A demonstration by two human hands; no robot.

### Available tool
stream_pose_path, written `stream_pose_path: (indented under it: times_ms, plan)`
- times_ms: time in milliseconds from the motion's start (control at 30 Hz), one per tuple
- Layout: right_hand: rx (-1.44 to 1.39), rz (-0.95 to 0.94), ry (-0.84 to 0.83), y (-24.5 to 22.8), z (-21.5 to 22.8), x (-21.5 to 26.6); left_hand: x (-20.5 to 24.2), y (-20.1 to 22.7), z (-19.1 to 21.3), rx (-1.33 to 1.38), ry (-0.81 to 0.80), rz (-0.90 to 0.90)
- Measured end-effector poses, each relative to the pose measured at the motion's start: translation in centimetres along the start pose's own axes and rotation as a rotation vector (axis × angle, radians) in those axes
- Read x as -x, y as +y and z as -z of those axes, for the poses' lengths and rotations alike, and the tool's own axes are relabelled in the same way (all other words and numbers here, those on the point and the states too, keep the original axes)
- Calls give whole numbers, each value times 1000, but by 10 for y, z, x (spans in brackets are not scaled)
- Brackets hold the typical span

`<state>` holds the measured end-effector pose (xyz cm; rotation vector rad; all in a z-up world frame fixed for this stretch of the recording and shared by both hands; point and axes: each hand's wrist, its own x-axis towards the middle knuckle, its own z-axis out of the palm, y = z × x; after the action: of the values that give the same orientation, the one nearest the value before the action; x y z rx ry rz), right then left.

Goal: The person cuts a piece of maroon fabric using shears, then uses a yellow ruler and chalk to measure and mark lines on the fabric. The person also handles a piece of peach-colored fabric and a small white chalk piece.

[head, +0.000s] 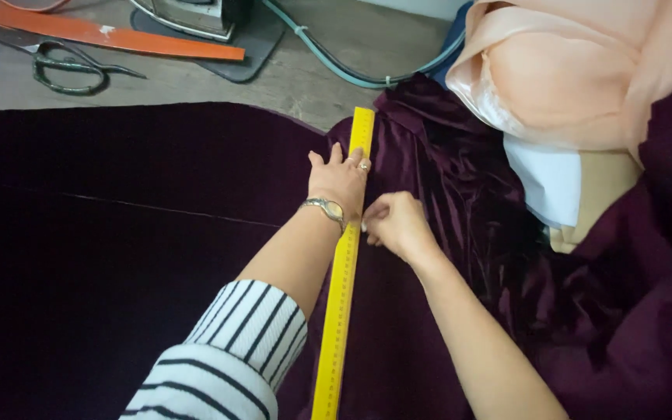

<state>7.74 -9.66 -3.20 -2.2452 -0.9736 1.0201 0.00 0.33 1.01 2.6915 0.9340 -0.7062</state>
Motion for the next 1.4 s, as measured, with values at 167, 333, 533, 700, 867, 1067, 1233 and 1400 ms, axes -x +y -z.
stream_pose_path:
  times_ms: [167, 333, 533, 700, 867, 1067, 1233, 1400]
  plan:
    - [-111, -37, -175, 15, -5, 43, -10, -4, -16, -22, 20, -1]
    - [-369, 30, 91, 55, -15, 36, -5, -13, -71, -91, 429, -171]
    - [-340, 111, 155, 37, -19, 41, 90, -6, -116, -81, 641, -342]
    - [-261, 93, 163, 23, -21, 44, 123, 2, -103, -33, 327, -268]
    - [-151, 59, 158, 17, -22, 56, 137, 9, -88, -15, 80, -211]
    - [-98, 36, 51, 27, -39, 114, 134, 12, -97, -40, 100, -183]
    - [-69, -138, -260, 22, -44, 195, 136, 10, -102, -13, 113, -153]
    - [-249, -135, -100, 41, -46, 202, 168, 10, -121, 7, 297, -190]
